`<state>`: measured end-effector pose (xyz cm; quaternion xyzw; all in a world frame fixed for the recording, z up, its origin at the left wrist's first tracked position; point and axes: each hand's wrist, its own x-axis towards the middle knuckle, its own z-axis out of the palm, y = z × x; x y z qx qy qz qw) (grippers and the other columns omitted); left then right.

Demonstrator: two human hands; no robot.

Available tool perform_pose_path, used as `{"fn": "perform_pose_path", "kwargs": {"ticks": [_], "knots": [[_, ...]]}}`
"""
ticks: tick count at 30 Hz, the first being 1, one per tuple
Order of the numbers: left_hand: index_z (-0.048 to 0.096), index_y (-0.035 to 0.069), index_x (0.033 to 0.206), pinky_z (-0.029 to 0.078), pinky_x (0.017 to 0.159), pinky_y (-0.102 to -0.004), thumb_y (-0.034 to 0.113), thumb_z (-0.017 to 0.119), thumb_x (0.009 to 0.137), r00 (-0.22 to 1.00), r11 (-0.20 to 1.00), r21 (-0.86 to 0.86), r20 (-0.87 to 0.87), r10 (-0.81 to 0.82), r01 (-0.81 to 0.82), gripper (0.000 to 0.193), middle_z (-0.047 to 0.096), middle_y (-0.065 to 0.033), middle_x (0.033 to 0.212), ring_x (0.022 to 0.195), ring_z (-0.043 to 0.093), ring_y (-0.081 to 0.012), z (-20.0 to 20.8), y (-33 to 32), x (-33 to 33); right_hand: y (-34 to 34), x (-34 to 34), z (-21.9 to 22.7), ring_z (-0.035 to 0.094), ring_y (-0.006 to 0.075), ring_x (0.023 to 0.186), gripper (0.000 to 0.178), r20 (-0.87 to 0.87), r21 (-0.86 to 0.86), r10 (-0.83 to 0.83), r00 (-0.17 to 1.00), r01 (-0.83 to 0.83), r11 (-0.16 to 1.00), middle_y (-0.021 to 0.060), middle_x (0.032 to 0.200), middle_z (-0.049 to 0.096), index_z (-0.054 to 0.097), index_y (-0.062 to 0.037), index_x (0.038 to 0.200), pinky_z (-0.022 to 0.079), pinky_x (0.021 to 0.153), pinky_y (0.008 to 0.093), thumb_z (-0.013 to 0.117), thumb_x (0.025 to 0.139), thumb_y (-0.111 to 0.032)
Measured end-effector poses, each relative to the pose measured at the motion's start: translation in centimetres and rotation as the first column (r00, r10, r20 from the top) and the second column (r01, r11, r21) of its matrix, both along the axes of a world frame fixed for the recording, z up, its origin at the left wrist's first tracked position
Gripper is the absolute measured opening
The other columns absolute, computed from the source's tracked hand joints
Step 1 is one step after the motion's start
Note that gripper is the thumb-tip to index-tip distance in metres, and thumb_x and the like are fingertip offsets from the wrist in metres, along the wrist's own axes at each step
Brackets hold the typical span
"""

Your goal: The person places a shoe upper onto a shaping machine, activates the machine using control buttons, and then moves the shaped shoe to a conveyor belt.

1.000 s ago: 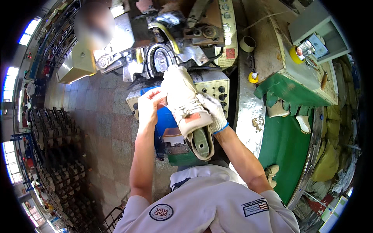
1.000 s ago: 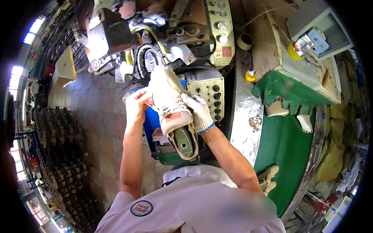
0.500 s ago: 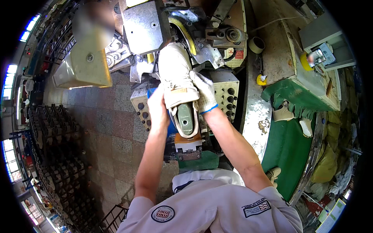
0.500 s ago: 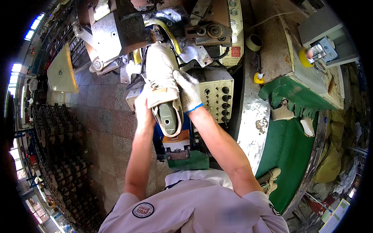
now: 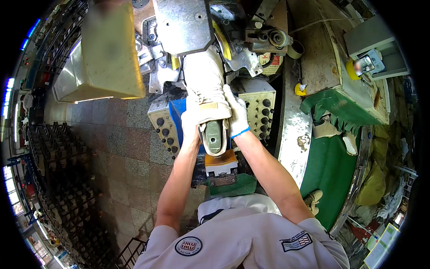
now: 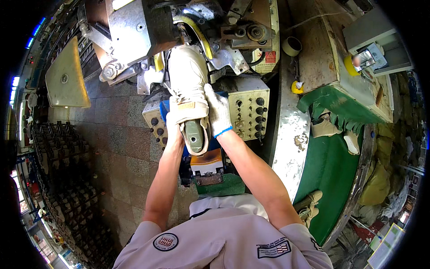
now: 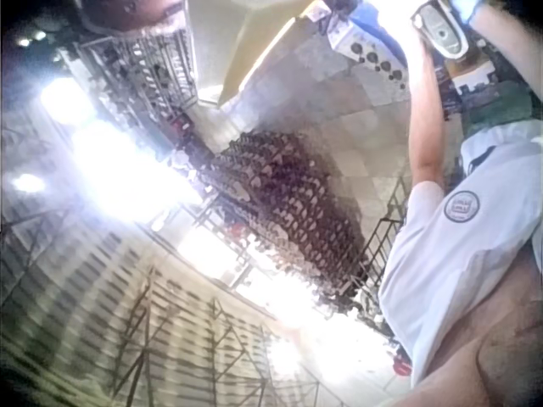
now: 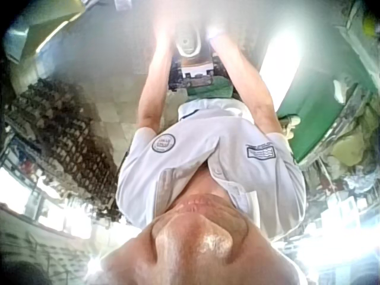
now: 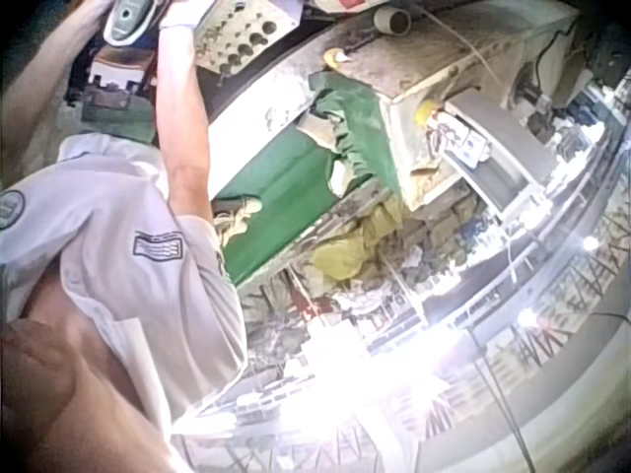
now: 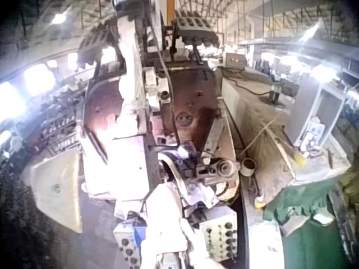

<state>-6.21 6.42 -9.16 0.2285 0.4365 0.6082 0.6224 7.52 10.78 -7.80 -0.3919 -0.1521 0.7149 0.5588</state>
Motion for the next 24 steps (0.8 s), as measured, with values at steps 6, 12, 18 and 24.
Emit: {"fn": "perform_pose_path", "kwargs": {"ticks": [6,12,18,24], "knots": [[0.068,-0.007,0.111,0.058,0.078,-0.0315,0.025,0.049,0.106,0.998,1.0,0.012,-0.055,0.014,-0.013,0.038,0.073,-0.0134,0.101,0.087,0.072,-0.0182,-0.3,0.1,0.0,0.0,-0.4,0.1,0.062,0.0097,0.083,0.033,0.067,-0.024,-0.027,0.997,0.028,0.999,0.003,0.096,0.071,0.074,0.0013,0.1,0.053,0.073,0.0276,0.067,0.101,-0.031],[0.068,-0.007,0.109,0.056,0.075,-0.0303,0.027,0.049,0.106,0.987,0.998,0.03,-0.151,0.061,-0.057,0.039,0.073,-0.0114,0.097,0.083,0.069,-0.0158,-0.5,0.2,0.4,0.4,-0.5,-0.5,0.062,0.0092,0.081,0.033,0.13,0.0,-0.074,0.989,0.075,0.997,0.0031,0.093,0.071,0.075,0.002,0.096,0.052,0.071,0.0272,0.068,0.1,-0.03],[0.066,-0.007,0.105,0.054,0.071,-0.0309,0.032,0.048,0.107,0.946,0.987,0.153,-0.31,0.096,-0.05,0.042,0.071,-0.0098,0.091,0.08,0.067,-0.0145,-2.1,0.4,0.0,0.2,0.0,0.1,0.06,0.0086,0.077,0.035,0.209,0.069,-0.037,0.977,0.023,0.997,0.0024,0.088,0.07,0.074,0.0024,0.093,0.05,0.068,0.0275,0.067,0.101,-0.031],[0.063,-0.006,0.12,0.058,0.082,-0.0311,0.024,0.052,0.101,0.98,0.997,0.071,-0.194,0.048,-0.035,0.037,0.072,-0.0124,0.106,0.087,0.072,-0.0191,-0.9,0.6,0.4,0.3,0.0,1.0,0.058,0.0081,0.076,0.034,0.204,0.071,-0.025,0.979,0.01,0.997,0.0017,0.087,0.069,0.073,0.0014,0.091,0.05,0.067,0.0275,0.066,0.102,-0.03]]}}
